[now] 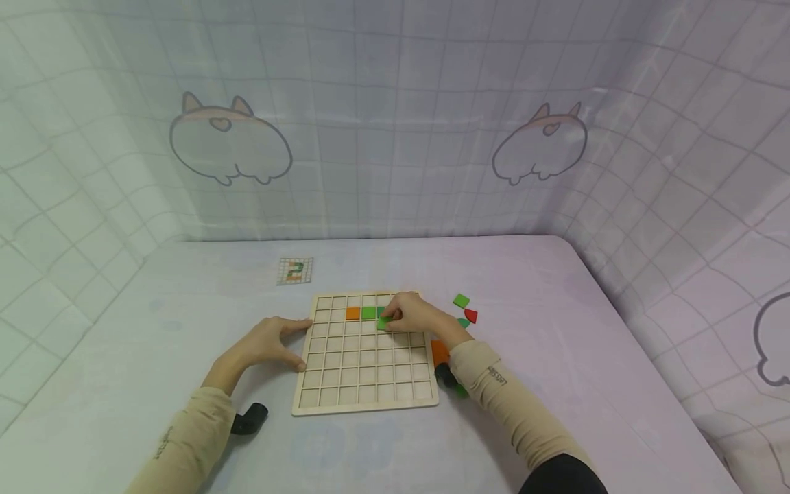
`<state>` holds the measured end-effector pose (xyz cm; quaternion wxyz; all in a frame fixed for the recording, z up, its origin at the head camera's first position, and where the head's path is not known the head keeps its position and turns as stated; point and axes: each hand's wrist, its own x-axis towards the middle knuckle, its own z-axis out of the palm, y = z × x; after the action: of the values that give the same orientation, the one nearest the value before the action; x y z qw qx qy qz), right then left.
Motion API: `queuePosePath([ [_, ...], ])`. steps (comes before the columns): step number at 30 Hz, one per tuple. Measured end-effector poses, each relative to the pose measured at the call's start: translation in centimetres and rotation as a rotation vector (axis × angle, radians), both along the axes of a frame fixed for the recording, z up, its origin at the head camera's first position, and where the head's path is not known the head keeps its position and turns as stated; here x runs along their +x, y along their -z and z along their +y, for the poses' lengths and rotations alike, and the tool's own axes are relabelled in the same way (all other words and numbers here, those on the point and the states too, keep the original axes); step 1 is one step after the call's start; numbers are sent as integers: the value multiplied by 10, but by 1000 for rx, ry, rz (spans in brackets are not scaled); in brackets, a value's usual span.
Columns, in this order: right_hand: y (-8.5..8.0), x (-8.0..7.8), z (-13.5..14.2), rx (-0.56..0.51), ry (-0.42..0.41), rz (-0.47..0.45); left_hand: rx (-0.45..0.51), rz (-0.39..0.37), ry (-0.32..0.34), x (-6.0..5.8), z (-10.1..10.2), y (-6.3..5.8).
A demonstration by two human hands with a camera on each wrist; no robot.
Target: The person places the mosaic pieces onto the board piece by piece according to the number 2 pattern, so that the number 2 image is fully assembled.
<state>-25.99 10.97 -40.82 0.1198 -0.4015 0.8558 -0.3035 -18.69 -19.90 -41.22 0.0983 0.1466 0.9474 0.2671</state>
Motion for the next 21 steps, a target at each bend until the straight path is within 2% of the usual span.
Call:
queuePosePath([
  [4, -1, 1, 0, 25, -33, 38, 5, -7, -6, 1, 2, 0],
  [10, 0, 0, 2, 49, -11, 38, -1, -7, -7, 1, 4, -1],
  [21, 0, 0, -1, 48, -36, 79, -9, 9, 0, 1, 2, 1],
])
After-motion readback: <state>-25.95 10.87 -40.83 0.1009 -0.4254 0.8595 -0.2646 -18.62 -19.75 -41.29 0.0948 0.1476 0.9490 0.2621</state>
